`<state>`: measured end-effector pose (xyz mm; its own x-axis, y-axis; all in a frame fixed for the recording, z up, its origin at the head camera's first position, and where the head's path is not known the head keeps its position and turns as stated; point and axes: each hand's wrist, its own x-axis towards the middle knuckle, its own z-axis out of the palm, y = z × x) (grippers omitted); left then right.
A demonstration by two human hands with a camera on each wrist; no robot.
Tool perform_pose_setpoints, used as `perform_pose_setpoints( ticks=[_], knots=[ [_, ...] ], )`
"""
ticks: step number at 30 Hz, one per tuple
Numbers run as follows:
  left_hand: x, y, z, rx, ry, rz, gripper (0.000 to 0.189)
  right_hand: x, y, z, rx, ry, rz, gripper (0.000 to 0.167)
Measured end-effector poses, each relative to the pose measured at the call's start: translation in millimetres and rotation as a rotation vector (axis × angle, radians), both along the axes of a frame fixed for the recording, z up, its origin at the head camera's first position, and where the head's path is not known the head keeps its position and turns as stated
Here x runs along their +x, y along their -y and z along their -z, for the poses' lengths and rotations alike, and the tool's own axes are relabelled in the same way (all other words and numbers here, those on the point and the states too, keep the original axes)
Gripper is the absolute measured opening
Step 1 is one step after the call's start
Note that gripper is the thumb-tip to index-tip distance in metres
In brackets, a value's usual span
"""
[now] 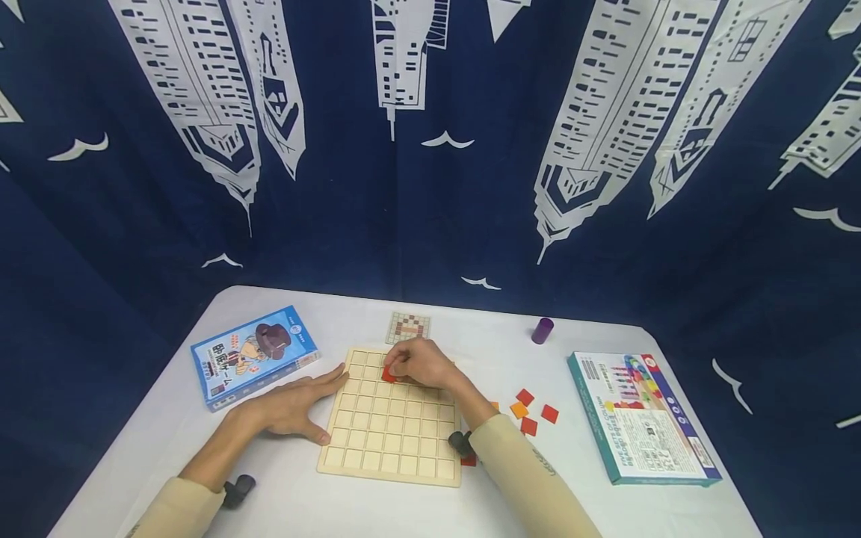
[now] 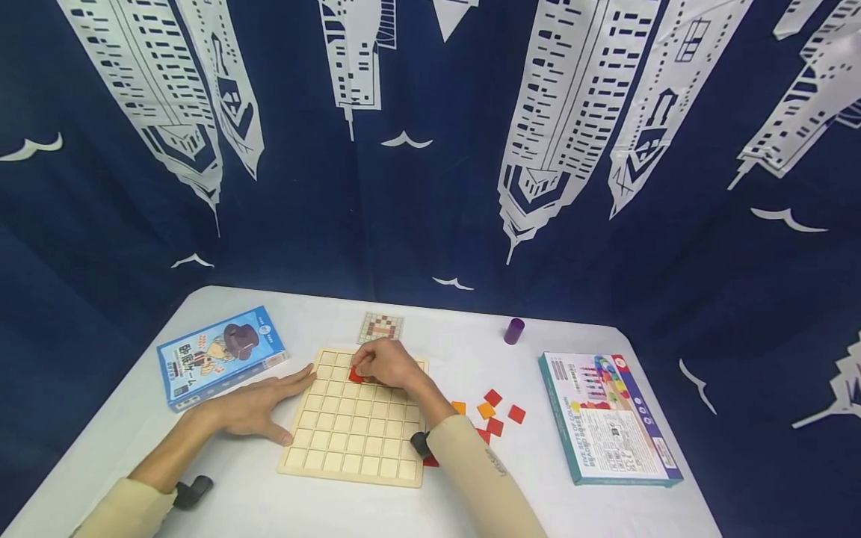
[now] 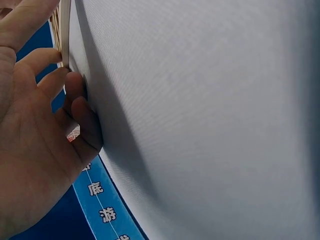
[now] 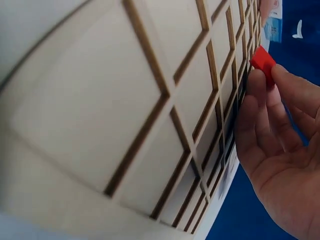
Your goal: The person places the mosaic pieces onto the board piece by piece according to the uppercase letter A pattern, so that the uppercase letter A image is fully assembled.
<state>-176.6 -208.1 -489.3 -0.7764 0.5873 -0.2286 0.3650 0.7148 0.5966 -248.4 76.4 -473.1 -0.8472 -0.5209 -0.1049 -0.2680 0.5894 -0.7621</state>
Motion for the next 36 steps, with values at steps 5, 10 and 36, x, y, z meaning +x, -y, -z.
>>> perform_pose_setpoints(
  ticks=[5, 10, 36],
  knots=[
    [-0.1, -0.5, -0.4, -0.008, 0.001, -0.004, 0.111, 0.8, 7.5, -0.6, 0.037, -0.057, 0.009, 0.012],
    [-0.2, -2.0, -0.6, -0.020, 0.005, -0.011, 0.113, 1.9, 12.4, -0.8, 0.092, -0.094, 0.019, 0.013],
    [1.9, -3.1, -3.4, -0.046, -0.002, -0.027, 0.112, 10.0, 19.2, 0.7, 0.235, -0.163, 0.030, 0.014]
  ],
)
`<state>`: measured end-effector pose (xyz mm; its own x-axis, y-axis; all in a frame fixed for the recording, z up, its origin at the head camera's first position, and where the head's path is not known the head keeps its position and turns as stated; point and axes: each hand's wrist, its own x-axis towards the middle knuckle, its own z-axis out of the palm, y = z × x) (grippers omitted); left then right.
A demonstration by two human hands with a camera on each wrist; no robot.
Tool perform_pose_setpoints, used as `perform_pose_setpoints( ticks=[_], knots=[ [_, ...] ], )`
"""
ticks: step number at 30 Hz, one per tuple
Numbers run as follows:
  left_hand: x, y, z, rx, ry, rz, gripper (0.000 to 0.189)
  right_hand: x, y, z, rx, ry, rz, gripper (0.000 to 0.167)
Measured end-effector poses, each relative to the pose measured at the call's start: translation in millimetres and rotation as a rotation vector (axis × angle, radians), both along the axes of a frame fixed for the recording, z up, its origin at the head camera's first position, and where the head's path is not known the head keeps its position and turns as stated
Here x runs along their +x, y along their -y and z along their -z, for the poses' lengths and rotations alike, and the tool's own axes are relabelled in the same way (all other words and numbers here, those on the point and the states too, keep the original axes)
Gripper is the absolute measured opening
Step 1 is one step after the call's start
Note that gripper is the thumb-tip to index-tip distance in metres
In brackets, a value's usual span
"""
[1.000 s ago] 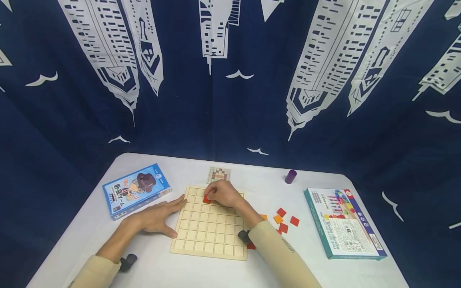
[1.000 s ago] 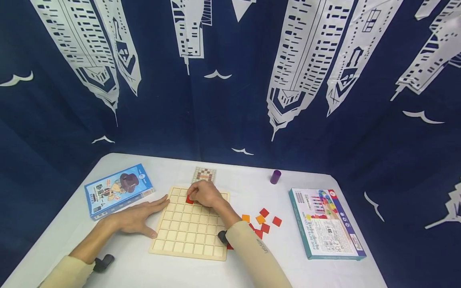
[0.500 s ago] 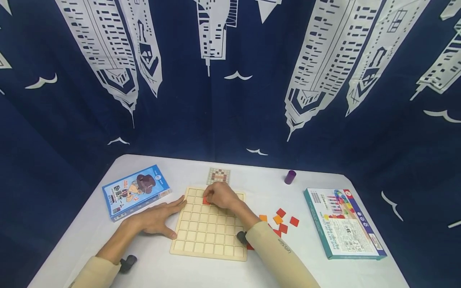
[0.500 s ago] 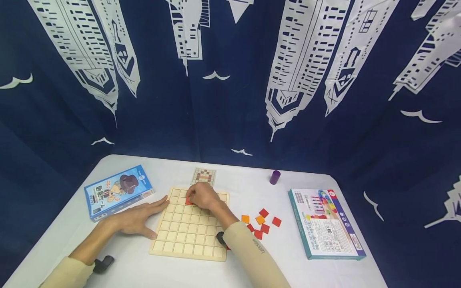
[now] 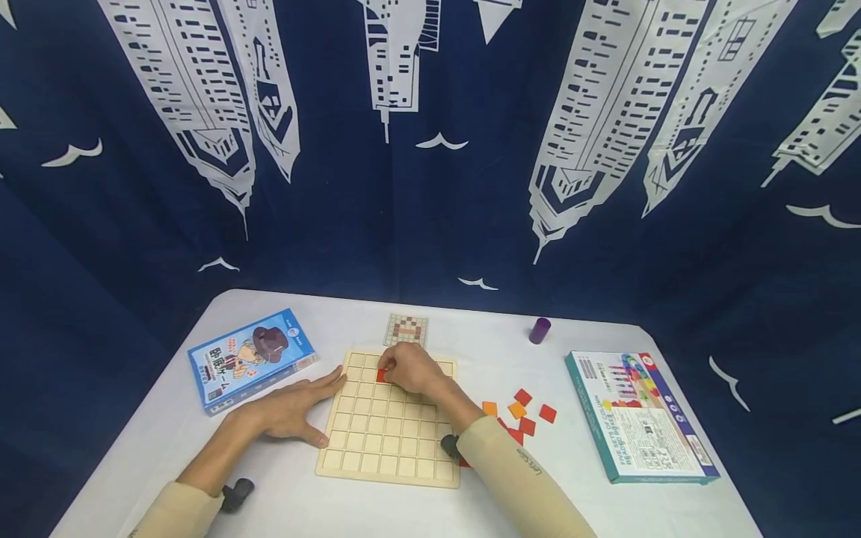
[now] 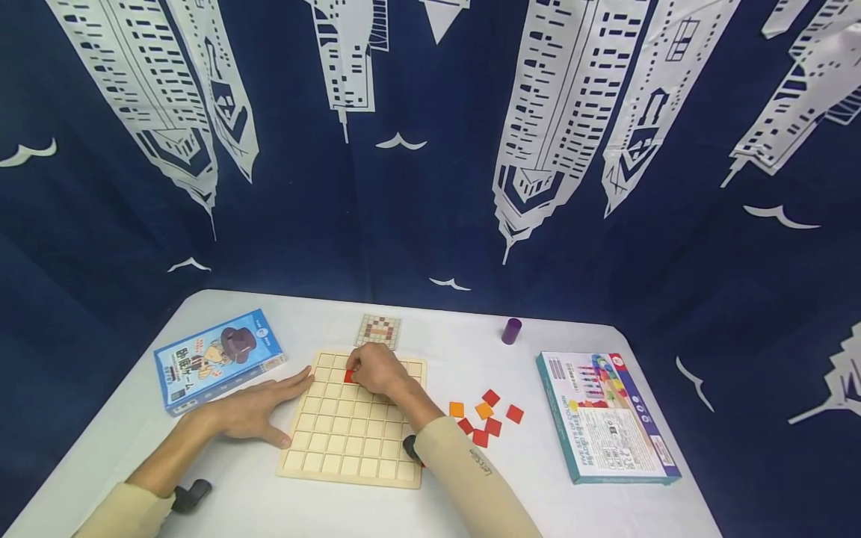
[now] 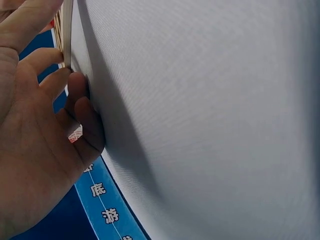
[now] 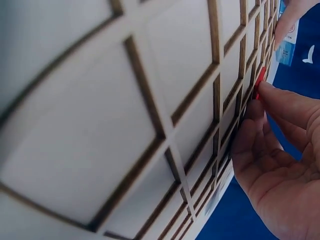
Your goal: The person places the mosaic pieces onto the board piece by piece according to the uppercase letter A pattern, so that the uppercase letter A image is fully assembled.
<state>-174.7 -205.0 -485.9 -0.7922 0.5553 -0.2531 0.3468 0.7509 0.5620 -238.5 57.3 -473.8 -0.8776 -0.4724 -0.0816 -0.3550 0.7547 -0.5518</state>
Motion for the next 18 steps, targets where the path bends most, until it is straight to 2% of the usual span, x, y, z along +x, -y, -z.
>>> perform_pose_setpoints(
  ticks=[18],
  knots=[
    [0.2, 0.1, -1.7, 0.004, 0.000, 0.005, 0.112, 0.3, 0.6, 3.5, -0.011, -0.024, -0.003, 0.014]
  ],
)
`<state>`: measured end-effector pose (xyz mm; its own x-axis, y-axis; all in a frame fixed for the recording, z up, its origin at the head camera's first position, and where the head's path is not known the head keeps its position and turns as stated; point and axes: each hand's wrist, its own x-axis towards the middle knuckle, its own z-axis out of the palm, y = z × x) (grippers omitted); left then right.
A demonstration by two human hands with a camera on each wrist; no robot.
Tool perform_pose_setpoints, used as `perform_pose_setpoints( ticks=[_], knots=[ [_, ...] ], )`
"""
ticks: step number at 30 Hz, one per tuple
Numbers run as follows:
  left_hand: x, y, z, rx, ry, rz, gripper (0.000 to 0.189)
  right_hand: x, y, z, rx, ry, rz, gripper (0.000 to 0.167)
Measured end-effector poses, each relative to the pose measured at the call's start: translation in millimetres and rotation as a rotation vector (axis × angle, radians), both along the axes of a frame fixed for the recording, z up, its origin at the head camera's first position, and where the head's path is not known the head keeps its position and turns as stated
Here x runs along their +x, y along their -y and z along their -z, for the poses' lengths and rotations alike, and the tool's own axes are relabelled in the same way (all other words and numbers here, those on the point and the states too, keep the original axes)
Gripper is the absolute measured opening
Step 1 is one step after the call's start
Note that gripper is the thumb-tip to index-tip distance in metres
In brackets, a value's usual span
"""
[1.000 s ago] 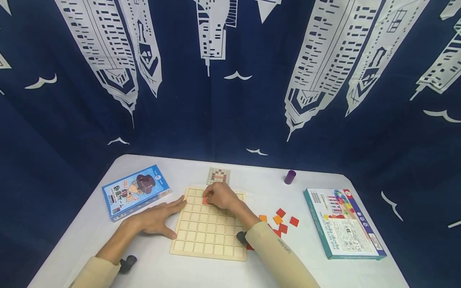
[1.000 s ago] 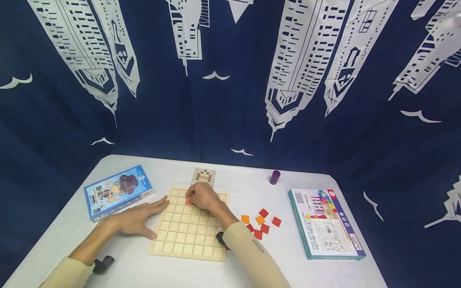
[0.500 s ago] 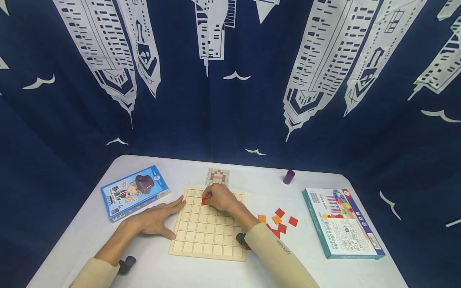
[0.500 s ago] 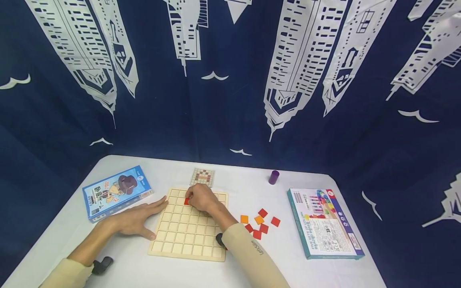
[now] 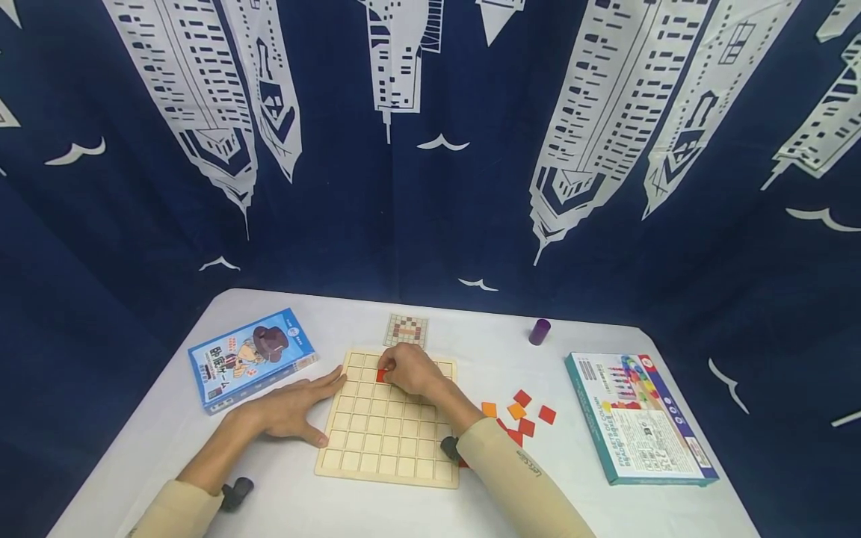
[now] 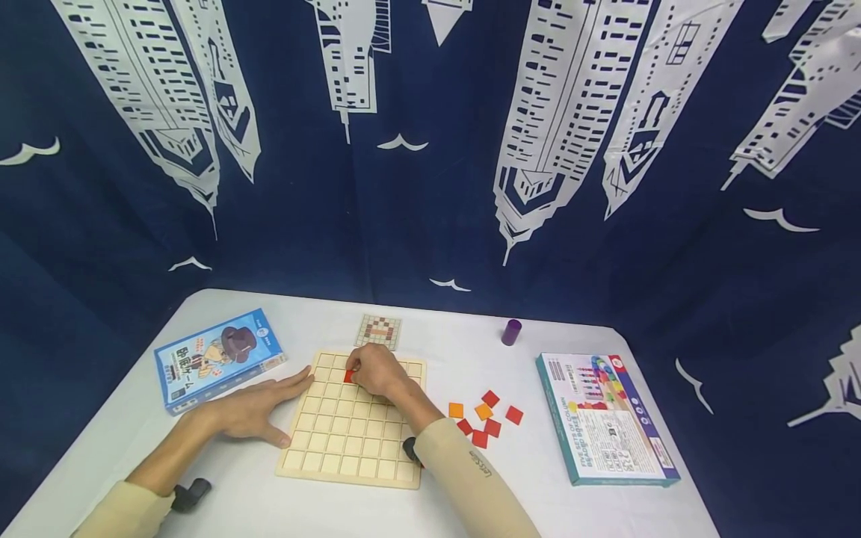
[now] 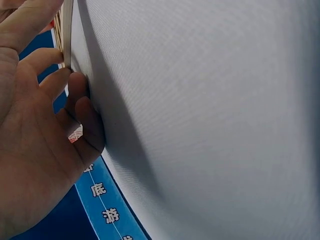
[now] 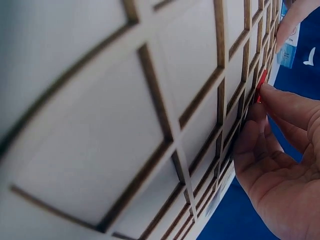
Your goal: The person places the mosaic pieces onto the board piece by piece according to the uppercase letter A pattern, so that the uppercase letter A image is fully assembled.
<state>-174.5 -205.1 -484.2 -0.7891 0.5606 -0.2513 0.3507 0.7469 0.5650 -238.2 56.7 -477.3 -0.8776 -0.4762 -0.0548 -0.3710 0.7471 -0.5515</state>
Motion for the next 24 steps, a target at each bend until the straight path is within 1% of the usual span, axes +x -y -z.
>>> perform_pose_setpoints(
  ticks=[8, 12, 16, 20, 24],
  knots=[
    [-0.1, 0.2, 0.1, 0.007, 0.005, 0.002, 0.112, -0.8, -0.7, -0.4, 0.012, -0.012, -0.016, 0.018],
    [-1.2, 0.2, 1.4, 0.006, 0.009, 0.004, 0.112, 1.5, -5.3, -2.8, -0.017, 0.006, -0.029, 0.018],
    [-1.9, -0.3, 3.6, 0.008, 0.008, 0.019, 0.112, 8.1, -15.7, -7.1, -0.060, 0.013, -0.049, 0.019],
    [-2.0, -0.4, 4.2, 0.008, -0.003, 0.025, 0.112, 16.9, -32.6, -11.0, -0.081, 0.010, -0.068, 0.019],
    [-0.8, 1.2, 3.4, 0.006, -0.001, 0.014, 0.112, 29.2, -53.0, -13.2, -0.083, 0.025, -0.051, 0.018]
  ],
)
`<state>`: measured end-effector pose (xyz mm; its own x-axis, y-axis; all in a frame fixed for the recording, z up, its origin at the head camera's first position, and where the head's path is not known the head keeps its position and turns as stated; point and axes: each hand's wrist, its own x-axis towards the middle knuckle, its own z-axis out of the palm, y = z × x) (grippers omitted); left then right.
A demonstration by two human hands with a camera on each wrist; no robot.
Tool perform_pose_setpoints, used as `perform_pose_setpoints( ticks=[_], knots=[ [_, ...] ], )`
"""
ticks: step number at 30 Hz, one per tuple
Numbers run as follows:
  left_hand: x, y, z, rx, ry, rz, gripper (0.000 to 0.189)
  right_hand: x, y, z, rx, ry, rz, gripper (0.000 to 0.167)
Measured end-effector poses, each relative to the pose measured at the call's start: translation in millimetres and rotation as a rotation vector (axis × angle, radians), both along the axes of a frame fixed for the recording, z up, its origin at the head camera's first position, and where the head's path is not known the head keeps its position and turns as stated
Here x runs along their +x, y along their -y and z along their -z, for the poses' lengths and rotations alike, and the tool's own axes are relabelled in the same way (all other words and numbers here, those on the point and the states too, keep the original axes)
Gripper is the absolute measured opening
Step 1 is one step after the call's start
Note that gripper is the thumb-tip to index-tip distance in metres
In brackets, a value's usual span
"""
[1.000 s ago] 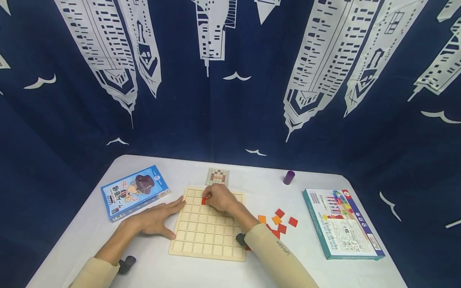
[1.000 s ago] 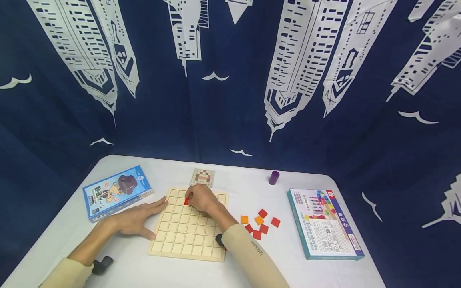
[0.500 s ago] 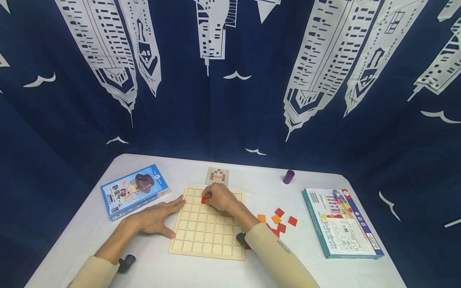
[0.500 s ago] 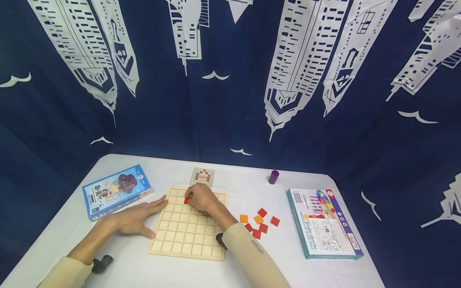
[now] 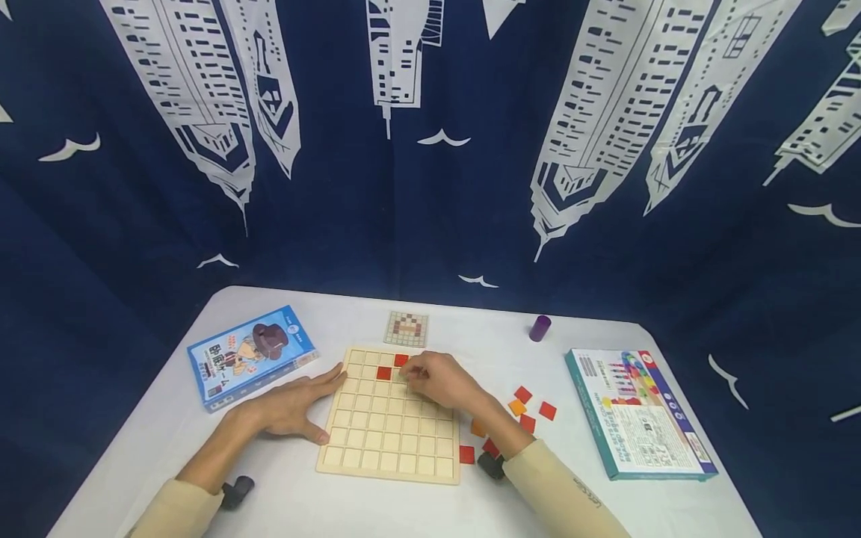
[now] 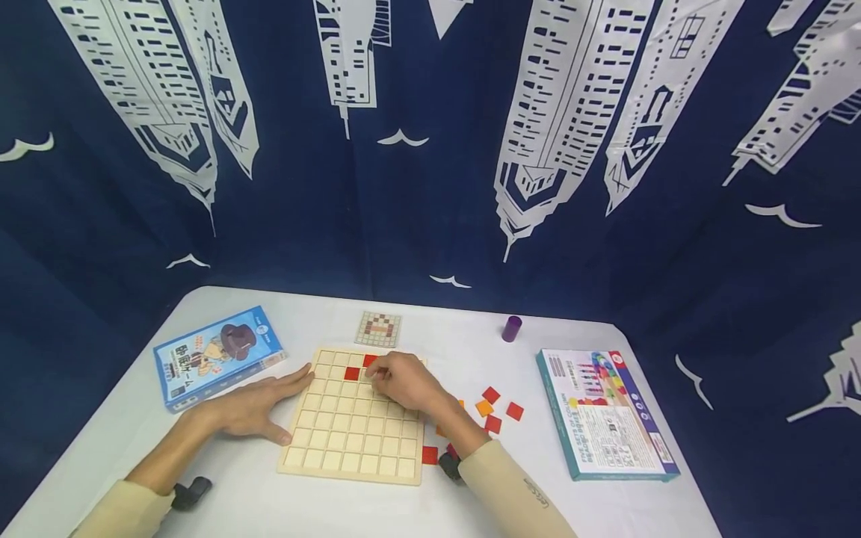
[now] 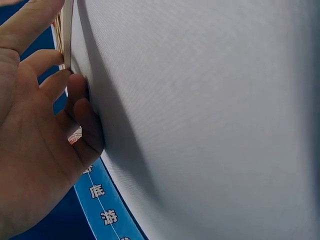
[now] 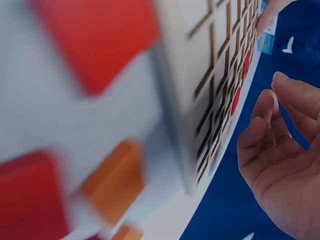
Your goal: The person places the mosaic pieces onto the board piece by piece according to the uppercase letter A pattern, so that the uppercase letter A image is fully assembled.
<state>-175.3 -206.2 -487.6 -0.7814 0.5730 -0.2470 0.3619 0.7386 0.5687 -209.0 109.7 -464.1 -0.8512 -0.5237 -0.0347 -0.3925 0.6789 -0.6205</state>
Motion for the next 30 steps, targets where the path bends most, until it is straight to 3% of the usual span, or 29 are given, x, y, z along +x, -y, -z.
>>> perform_pose_setpoints(
  ticks=[9, 16, 19, 24, 30],
  knots=[
    [1.4, 3.3, -0.7, 0.002, -0.010, -0.015, 0.112, 21.6, -56.8, 4.7, -0.011, 0.020, 0.081, 0.020],
    [1.4, 0.4, -1.2, 0.022, -0.006, -0.002, 0.111, 24.8, -117.1, 13.3, 0.020, 0.078, 0.345, 0.022],
    [1.8, 0.3, -0.9, 0.015, -0.009, 0.003, 0.111, 23.5, -141.1, 15.1, 0.037, 0.093, 0.420, 0.025],
    [2.7, 1.0, -2.4, 0.006, -0.013, 0.001, 0.111, 22.4, -166.9, 18.1, 0.083, 0.084, 0.453, 0.028],
    [2.0, -0.7, -4.9, 0.008, -0.009, -0.007, 0.112, 24.7, -176.0, 20.7, 0.126, 0.077, 0.446, 0.031]
  ],
)
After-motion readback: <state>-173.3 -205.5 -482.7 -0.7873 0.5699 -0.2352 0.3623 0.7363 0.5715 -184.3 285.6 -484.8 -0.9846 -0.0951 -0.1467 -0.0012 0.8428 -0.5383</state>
